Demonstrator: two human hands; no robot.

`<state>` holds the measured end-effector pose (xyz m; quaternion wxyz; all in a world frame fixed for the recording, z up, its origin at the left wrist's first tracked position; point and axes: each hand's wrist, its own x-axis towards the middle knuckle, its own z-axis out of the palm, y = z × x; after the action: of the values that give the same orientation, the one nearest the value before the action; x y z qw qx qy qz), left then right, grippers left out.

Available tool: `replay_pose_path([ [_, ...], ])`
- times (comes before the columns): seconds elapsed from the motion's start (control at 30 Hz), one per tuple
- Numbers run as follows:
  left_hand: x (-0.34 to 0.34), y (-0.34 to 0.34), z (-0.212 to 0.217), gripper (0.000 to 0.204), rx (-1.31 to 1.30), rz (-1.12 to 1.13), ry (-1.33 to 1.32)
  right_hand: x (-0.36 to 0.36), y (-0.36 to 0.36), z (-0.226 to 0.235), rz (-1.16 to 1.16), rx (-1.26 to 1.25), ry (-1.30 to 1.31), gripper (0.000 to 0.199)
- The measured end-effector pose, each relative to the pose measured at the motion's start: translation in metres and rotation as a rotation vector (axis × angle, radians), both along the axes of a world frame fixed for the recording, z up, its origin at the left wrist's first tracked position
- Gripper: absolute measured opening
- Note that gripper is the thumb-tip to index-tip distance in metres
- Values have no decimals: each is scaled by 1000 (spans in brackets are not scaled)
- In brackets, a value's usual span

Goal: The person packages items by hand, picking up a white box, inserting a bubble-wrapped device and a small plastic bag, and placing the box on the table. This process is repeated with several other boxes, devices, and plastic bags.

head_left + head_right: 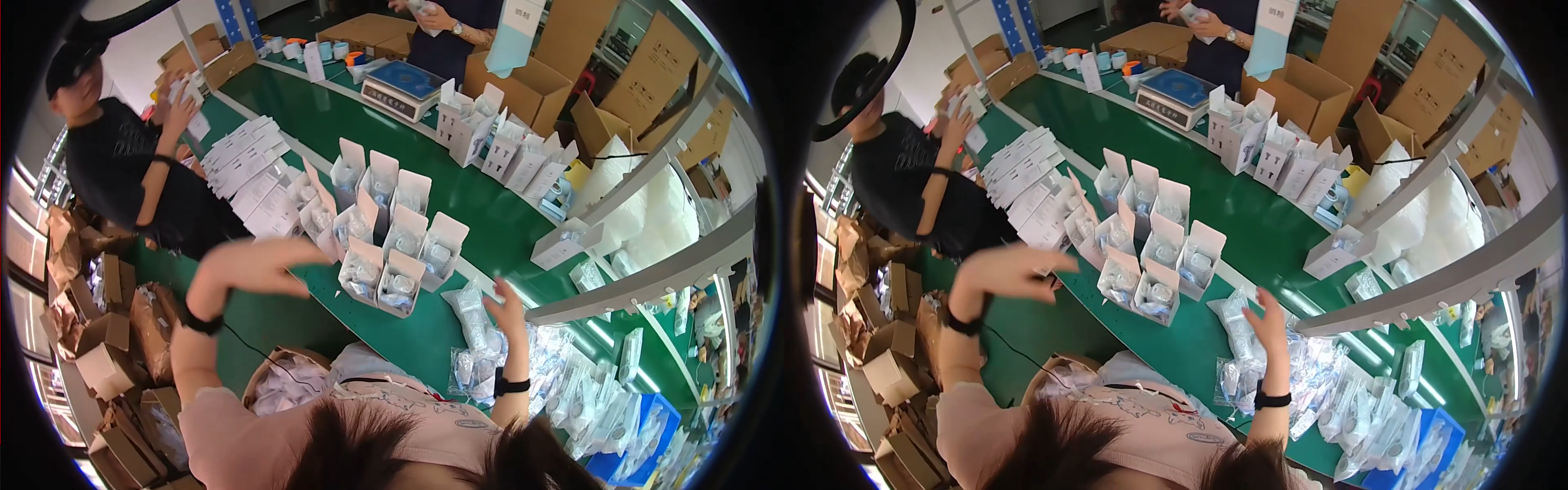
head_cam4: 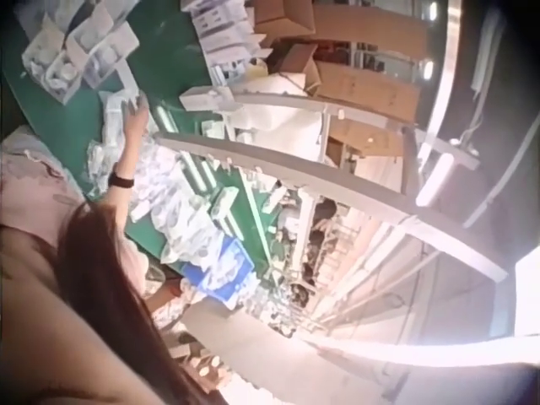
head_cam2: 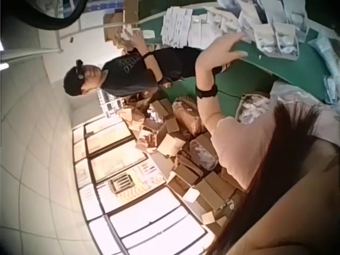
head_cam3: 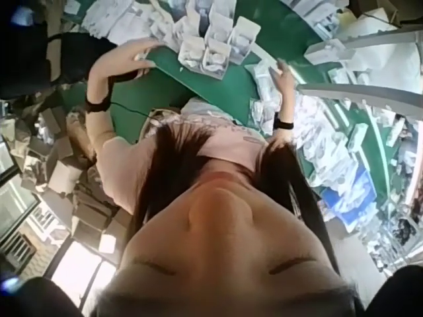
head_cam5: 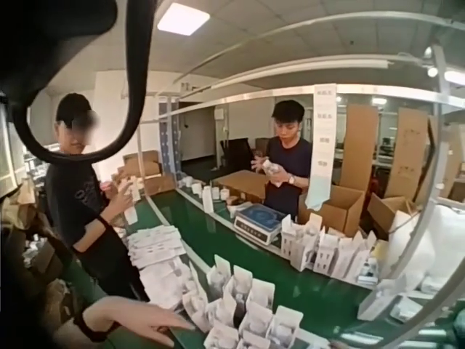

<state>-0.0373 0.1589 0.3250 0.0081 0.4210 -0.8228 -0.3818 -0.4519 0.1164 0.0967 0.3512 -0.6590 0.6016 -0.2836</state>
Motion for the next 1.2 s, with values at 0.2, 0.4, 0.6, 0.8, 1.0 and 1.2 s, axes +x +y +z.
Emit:
replay_pose_path([
  [0.2, 29, -162, -29, 51, -681, 127, -105, 49, -55, 75, 234, -144, -239, 69],
  [0.4, 24, -254, -106, 33, -289, -122, -123, 83, -51, 11, 400, -198, -214, 103],
  [0.6, 23, -272, -111, 27, -155, -131, -234, 100, -34, 11, 213, -53, -304, 102],
  [0.8, 21, -274, -111, 20, -182, -197, -269, 98, -35, 6, 121, 66, -377, 94],
  [1.0, 5, -270, -96, 16, -288, -191, -259, 85, -6, 37, -121, -101, -407, 87],
  [1.2, -20, -257, -35, 15, -539, -103, -175, 20, 71, 81, -317, -86, -475, 87],
])
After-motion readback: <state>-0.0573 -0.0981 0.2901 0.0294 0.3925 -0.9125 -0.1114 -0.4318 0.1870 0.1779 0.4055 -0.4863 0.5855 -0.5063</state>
